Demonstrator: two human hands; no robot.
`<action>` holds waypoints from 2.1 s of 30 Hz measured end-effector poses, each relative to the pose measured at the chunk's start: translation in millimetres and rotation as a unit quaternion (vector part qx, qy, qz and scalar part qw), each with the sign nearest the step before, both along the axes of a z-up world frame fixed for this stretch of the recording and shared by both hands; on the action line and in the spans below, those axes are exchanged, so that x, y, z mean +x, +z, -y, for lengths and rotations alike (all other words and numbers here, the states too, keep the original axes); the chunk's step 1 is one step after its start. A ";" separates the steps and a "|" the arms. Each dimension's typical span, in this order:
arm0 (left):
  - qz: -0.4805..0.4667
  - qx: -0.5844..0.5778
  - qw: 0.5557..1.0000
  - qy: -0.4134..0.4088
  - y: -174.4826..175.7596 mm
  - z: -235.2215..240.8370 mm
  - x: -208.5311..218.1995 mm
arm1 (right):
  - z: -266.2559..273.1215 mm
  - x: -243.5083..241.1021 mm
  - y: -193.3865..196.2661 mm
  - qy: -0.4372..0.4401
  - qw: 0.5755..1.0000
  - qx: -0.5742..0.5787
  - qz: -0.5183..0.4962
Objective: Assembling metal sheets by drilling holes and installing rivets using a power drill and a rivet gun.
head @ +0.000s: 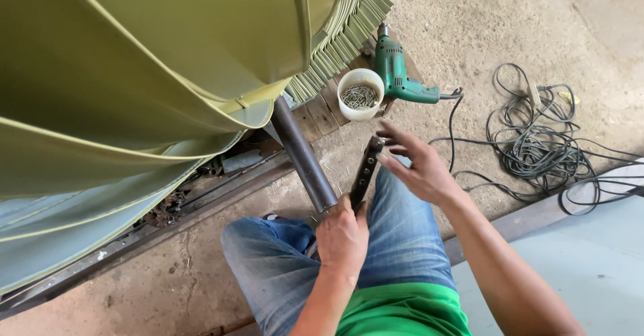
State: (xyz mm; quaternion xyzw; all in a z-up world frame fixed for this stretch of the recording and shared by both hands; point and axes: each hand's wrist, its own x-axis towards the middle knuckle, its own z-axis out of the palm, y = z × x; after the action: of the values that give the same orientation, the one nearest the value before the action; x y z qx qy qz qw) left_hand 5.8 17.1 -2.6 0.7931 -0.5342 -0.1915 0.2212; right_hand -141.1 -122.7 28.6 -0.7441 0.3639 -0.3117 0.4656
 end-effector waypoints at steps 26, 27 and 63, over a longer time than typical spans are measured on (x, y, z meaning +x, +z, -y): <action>-0.313 0.036 0.948 0.048 95.0 -3.1 -2.3 | -37.5 8.0 -63.6 0.218 0.755 0.485 0.383; -0.381 0.087 0.918 0.073 97.3 -1.9 -4.8 | -45.8 11.2 -42.7 0.182 0.774 0.465 0.389; -0.560 -0.410 0.661 0.286 72.5 -71.2 320.2 | 16.8 135.0 41.8 0.048 0.892 0.198 0.404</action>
State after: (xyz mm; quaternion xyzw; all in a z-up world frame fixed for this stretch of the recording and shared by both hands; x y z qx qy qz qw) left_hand 326.0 88.3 69.9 0.4790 -0.0806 -0.2887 0.8250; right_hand -6.1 -139.6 70.3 -0.4629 0.1623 -0.4839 0.7248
